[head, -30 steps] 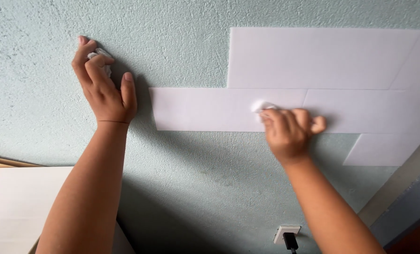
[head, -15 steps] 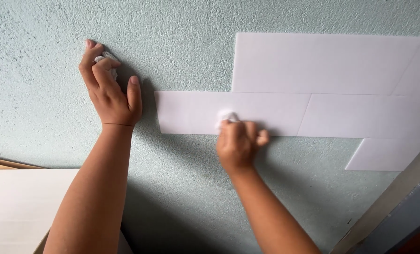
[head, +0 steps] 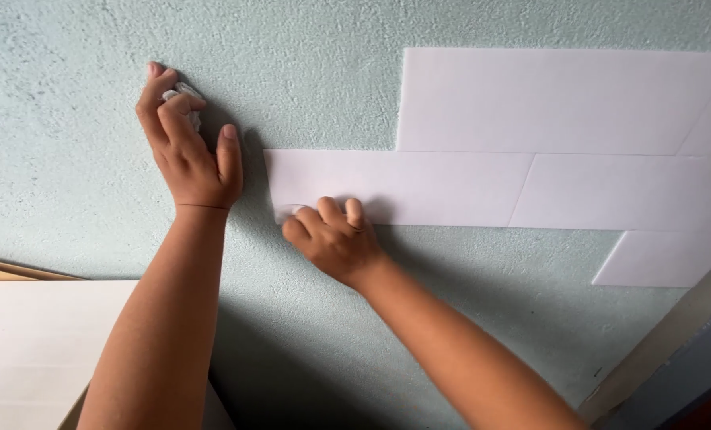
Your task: Applying and securing white rectangular adhesive panels to a wall by rubbing them with a small cloth to ensure adhesion.
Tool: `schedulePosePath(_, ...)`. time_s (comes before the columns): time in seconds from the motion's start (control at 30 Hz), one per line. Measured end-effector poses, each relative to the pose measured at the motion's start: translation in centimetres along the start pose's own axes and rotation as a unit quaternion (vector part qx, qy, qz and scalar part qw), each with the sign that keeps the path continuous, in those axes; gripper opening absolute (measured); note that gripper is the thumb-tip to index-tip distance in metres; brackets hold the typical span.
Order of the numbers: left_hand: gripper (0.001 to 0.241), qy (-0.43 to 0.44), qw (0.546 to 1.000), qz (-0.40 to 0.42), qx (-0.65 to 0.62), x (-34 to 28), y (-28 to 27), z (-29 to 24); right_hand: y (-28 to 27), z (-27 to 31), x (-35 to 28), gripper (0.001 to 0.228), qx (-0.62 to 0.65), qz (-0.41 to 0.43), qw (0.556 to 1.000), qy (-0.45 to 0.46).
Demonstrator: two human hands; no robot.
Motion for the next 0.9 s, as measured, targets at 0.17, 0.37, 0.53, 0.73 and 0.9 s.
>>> schedulePosePath(0.17,0.024,-0.013,0.999,0.01,-0.03,0.1,-0.4,-0.7,-4.5,-7.6,-8.4,0.021,-0.04,0.125,0.986,0.103)
schedulePosePath(0.37,0.028,-0.013,0.999,0.011,-0.039,0.1,-0.4,-0.5,-16.2,-23.8,-9.4,0.009,0.201,-0.114,0.932,0.281)
schedulePosePath(0.53,0.032,-0.017,0.999,0.008,-0.026,-0.3,0.0,-0.3,-17.0,-30.9,-4.0,0.024,0.221,-0.282,0.899,0.251)
schedulePosePath(0.73,0.025,-0.06,0.994,-0.074,-0.056,-2.9,-1.7,-1.1,-14.7,-30.0,-3.7,0.038,-0.026,-0.255,0.93,0.265)
schedulePosePath(0.9,0.045,-0.282,0.955,-0.096,-0.006,-11.4,-4.4,-7.7,-14.8,-30.1,-3.8,0.035,-0.06,-0.24,0.935,0.252)
Point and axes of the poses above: each hand's wrist, its own x-axis towards the middle knuckle, its own y-axis out of the palm, z = x × y, the point moved 2 cm from there along x, towards the middle knuckle, and after that the axes turned 11 degrees about x, right-handed, at the moved point
